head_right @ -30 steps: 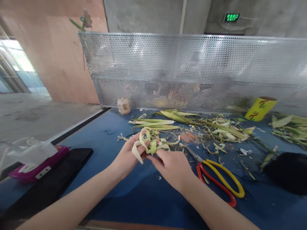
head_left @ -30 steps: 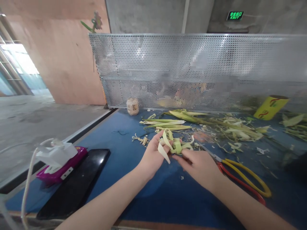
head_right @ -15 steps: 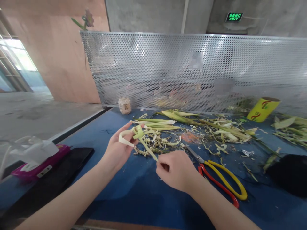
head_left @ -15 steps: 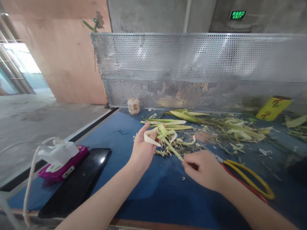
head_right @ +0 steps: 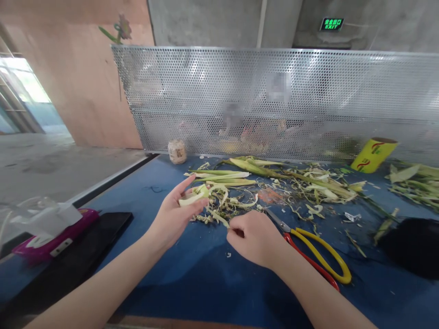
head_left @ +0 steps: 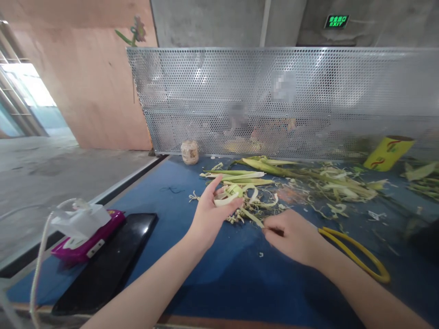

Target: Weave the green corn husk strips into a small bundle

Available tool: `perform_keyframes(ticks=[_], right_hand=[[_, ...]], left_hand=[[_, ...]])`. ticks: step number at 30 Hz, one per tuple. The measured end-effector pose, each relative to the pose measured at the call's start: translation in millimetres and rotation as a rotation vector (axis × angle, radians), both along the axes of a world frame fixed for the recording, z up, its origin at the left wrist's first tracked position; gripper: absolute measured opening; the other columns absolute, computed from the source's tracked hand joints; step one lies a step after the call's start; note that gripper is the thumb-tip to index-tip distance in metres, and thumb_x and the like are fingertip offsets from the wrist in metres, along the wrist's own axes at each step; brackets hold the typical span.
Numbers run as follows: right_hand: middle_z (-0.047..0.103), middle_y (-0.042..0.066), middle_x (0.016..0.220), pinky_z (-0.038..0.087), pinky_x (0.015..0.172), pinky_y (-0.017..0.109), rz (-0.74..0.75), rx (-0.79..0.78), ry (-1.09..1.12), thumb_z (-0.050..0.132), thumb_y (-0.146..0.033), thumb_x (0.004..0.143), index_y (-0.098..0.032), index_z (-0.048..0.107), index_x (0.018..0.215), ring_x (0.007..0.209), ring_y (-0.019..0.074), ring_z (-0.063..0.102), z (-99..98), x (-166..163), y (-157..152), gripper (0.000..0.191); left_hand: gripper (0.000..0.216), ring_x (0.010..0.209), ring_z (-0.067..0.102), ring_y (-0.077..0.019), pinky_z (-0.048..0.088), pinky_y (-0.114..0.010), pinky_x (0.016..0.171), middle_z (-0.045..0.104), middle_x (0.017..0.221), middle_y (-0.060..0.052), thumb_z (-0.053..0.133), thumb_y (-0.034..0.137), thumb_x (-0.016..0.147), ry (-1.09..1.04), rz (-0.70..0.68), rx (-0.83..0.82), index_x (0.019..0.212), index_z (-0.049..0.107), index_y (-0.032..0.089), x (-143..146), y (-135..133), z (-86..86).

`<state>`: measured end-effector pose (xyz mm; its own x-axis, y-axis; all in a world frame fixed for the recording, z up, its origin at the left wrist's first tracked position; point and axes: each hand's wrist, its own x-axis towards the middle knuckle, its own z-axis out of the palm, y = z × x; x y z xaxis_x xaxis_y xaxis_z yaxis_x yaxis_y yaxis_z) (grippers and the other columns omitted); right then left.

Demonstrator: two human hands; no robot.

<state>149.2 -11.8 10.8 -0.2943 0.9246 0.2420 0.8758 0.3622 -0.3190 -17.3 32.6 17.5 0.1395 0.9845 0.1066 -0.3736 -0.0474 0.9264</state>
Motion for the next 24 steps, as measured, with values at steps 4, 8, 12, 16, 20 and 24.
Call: perform_keyframes(ticks=[4,8,12,16,20,24], right_hand=[[0.041,-0.004,0.039,0.024,0.046,0.023,-0.037,-0.018,0.062,0.039,-0.011,0.07,-0.018,0.042,0.04,0.04,0.008,0.034,2.8,10.2,2.7,0.031],[0.044,-0.003,0.038,0.025,0.045,0.024,-0.051,-0.139,0.019,0.04,-0.013,0.072,-0.018,0.043,0.039,0.04,0.0092,0.038,6.6,16.5,5.7,0.034],[0.058,-0.001,0.054,0.033,0.049,0.023,-0.019,-0.182,0.082,0.043,-0.021,0.08,-0.019,0.057,0.061,0.05,0.012,0.05,8.9,12.5,4.8,0.024],[0.065,0.003,0.08,0.042,0.061,0.026,0.068,-0.106,0.225,0.043,-0.035,0.084,-0.02,0.058,0.086,0.07,0.0157,0.058,8.1,6.2,2.8,0.021],[0.067,0.006,0.091,0.044,0.069,0.029,0.092,0.013,0.174,0.048,-0.038,0.082,-0.021,0.062,0.092,0.081,0.02,0.061,5.5,6.0,2.8,0.024],[0.069,0.003,0.074,0.044,0.062,0.025,0.08,0.048,0.142,0.045,-0.039,0.084,-0.022,0.068,0.075,0.068,0.0169,0.063,3.4,6.6,1.3,0.03]], left_hand=[[0.083,0.049,0.042,-0.0024,0.038,-0.02,0.049,0.054,0.082,0.001,0.073,0.016,0.059,-0.031,0.058,0.051,0.132,0.033,0.014,-2.6,3.0,3.2],[0.084,0.056,0.045,-0.0049,0.039,-0.019,0.051,0.05,0.072,0.005,0.075,0.019,0.057,0.008,0.106,0.107,0.131,0.035,0.015,-5.7,4.8,3.4],[0.08,0.066,0.052,-0.008,0.042,-0.019,0.055,0.059,0.084,0.0,0.075,0.024,0.059,0.161,0.032,0.112,0.13,0.038,0.017,-5.2,3.5,-2.1],[0.084,0.082,0.058,-0.0145,0.047,-0.023,0.065,0.062,0.097,-0.006,0.072,0.025,0.062,0.206,-0.069,0.11,0.135,0.03,0.018,-1.5,-2.0,-4.3],[0.089,0.087,0.059,-0.0161,0.047,-0.028,0.078,0.064,0.095,-0.006,0.072,0.021,0.061,0.226,-0.122,0.131,0.137,0.025,0.018,1.5,-7.2,-3.1],[0.088,0.081,0.06,-0.0156,0.048,-0.029,0.077,0.063,0.093,-0.004,0.072,0.022,0.061,0.257,-0.063,0.167,0.136,0.026,0.02,1.9,-8.2,-3.7]])
